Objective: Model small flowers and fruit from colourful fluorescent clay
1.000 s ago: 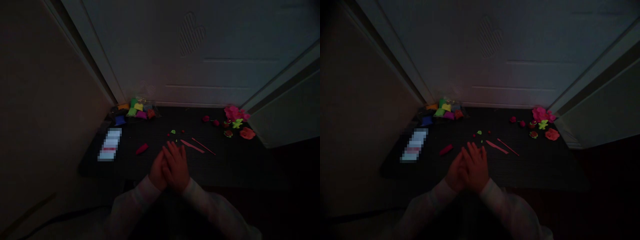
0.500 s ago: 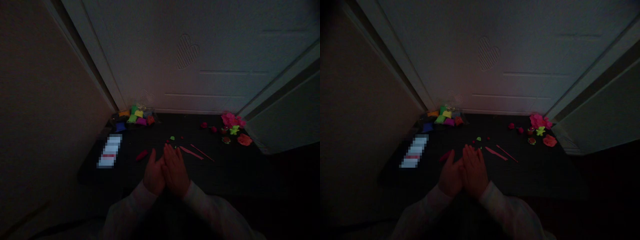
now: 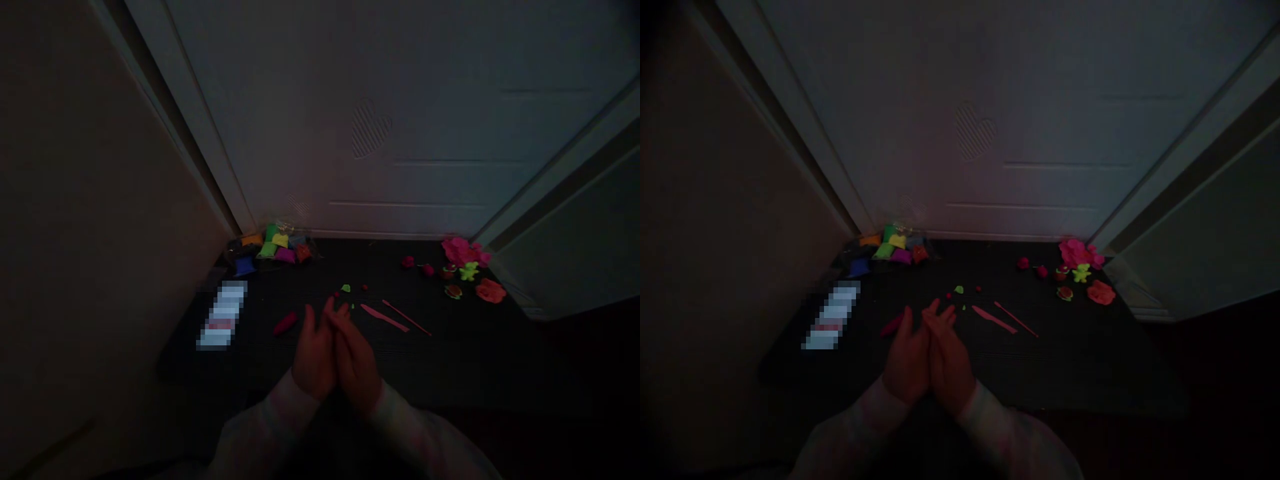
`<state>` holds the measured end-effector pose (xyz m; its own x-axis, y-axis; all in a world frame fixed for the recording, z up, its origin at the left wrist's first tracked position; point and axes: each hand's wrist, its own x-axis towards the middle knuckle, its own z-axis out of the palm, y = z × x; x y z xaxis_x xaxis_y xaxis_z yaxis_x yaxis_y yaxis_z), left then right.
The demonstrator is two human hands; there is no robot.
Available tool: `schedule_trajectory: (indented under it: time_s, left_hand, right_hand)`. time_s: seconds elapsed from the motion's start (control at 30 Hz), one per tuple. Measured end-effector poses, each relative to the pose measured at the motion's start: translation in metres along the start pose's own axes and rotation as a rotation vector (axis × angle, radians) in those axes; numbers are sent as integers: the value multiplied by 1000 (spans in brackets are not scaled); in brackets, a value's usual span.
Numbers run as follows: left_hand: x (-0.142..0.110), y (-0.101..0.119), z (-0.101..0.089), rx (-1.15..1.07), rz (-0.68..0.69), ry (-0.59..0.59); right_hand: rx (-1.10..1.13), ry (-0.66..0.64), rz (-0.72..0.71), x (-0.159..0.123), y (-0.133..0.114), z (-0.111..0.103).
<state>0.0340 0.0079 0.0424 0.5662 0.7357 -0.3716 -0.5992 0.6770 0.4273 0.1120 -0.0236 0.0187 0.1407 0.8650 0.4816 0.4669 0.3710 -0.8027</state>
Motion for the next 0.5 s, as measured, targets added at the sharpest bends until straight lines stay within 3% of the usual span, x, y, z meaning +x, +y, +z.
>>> schedule_trajectory:
  time_s: [0.13,0.17,0.33,0.5]
  left_hand:
    - [6,15,-3,121,182,81]
    - [7,20,-4,189,237,105]
    - [9,44,-11,446,429,212]
    - [14,63,-10,578,561,301]
  right_hand:
    - [-1,157,369,7,12,-24]
    - [-31,165,404,12,16,-33]
    - [-153,82,390,52,45,-71]
    - [-206,-110,382,81,75,-66]
